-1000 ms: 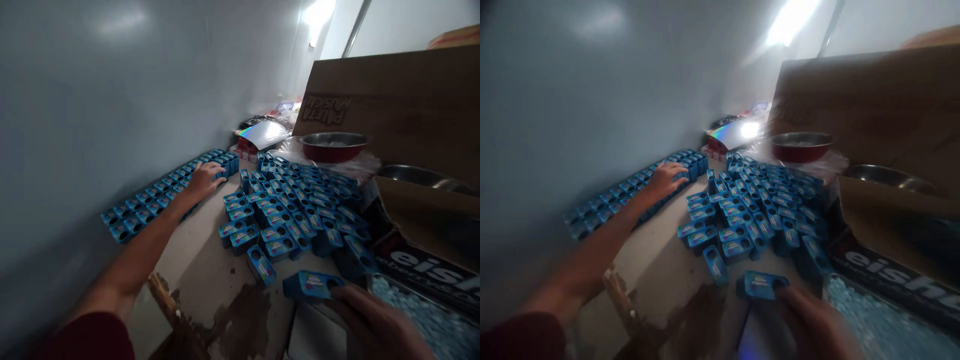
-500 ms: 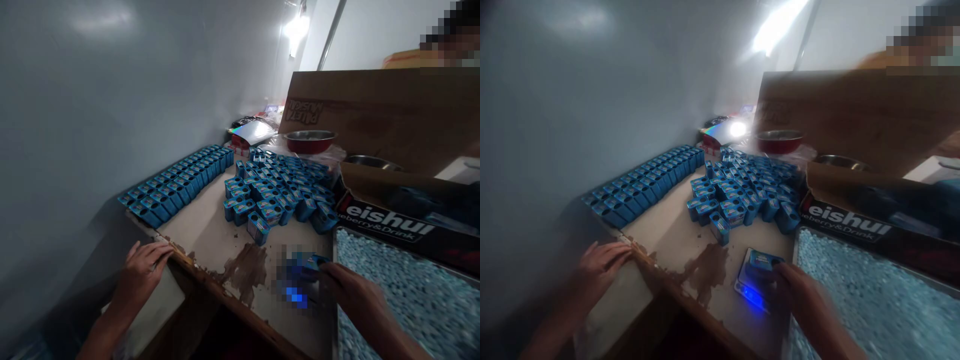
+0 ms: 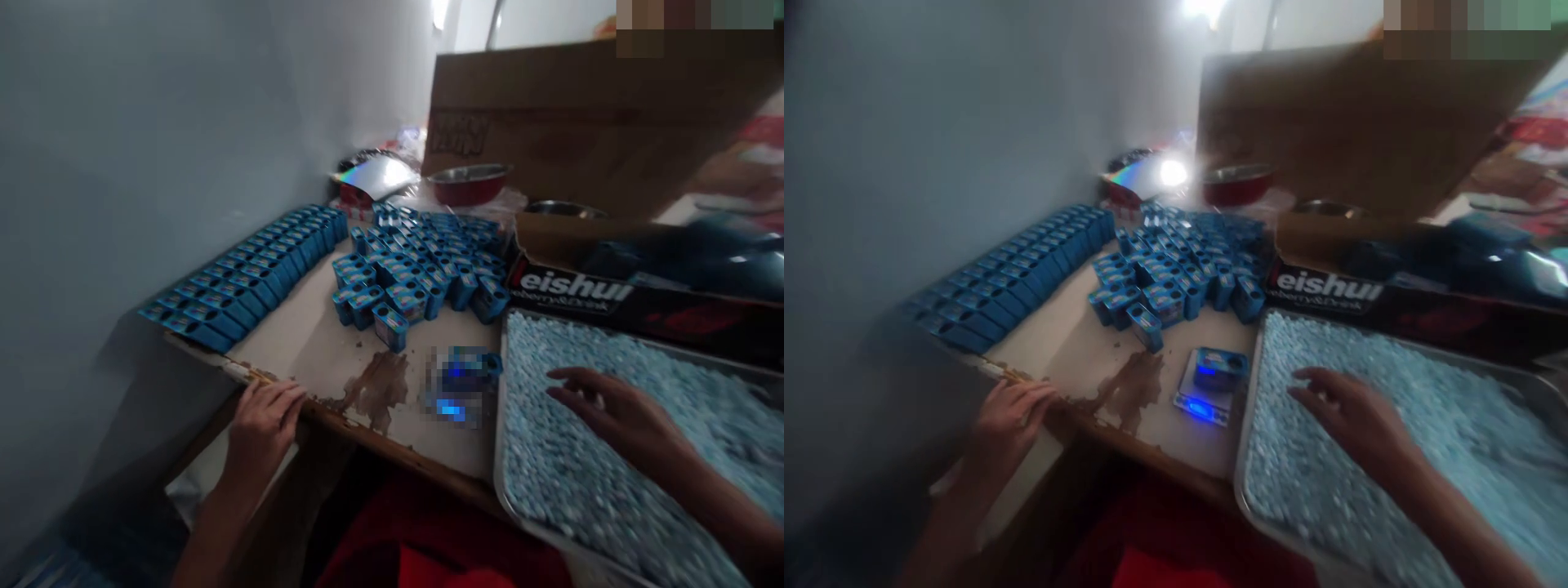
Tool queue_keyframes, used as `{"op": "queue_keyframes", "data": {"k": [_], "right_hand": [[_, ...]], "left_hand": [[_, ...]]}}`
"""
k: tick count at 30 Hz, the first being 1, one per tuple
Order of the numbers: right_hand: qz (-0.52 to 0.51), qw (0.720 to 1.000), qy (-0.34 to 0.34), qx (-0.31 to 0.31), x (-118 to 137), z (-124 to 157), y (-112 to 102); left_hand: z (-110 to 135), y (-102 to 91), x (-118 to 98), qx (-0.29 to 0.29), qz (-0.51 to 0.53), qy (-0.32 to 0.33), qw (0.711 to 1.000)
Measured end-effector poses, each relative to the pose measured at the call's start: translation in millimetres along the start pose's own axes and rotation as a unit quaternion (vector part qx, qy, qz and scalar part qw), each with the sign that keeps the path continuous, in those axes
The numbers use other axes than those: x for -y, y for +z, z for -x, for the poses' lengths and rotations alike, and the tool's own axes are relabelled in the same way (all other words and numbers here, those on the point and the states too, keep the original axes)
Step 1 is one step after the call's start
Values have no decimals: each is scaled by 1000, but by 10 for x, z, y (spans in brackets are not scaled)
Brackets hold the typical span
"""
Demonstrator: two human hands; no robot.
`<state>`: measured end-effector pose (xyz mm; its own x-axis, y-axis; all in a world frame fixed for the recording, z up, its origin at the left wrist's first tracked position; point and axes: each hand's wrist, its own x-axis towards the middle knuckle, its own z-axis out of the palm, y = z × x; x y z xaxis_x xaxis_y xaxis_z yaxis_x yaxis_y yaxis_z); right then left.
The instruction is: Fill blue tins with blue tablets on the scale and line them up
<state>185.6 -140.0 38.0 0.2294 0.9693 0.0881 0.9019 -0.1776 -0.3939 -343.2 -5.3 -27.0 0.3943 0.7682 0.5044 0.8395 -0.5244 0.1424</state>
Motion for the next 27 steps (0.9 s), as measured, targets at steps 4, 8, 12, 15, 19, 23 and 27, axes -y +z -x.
{"op": "queue_keyframes", "data": {"k": [4,8,12,15,19,23,27], "right_hand": [[168,983,-41,65,-389,307,-59],[193,966,-67,156,-240,404,79],[252,953,-53,161,30,170,202],[225,952,-35,206,18,-71,168],[49,962,7,269,-232,-195,1],[-297,903,142,274,-379,-90,-167],[-505,801,234,220,-286,-11,-183]], "left_hand": [[-114,124,-66,16,-5,35,999],[-184,254,-250,19,1,56,998],[-310,239,-517,9,13,70,997],[-454,195,-703,9,27,94,995],[-601,202,-913,25,63,108,992],[-671,300,-1090,61,136,87,985],[-752,397,-1235,84,194,82,974]]}}
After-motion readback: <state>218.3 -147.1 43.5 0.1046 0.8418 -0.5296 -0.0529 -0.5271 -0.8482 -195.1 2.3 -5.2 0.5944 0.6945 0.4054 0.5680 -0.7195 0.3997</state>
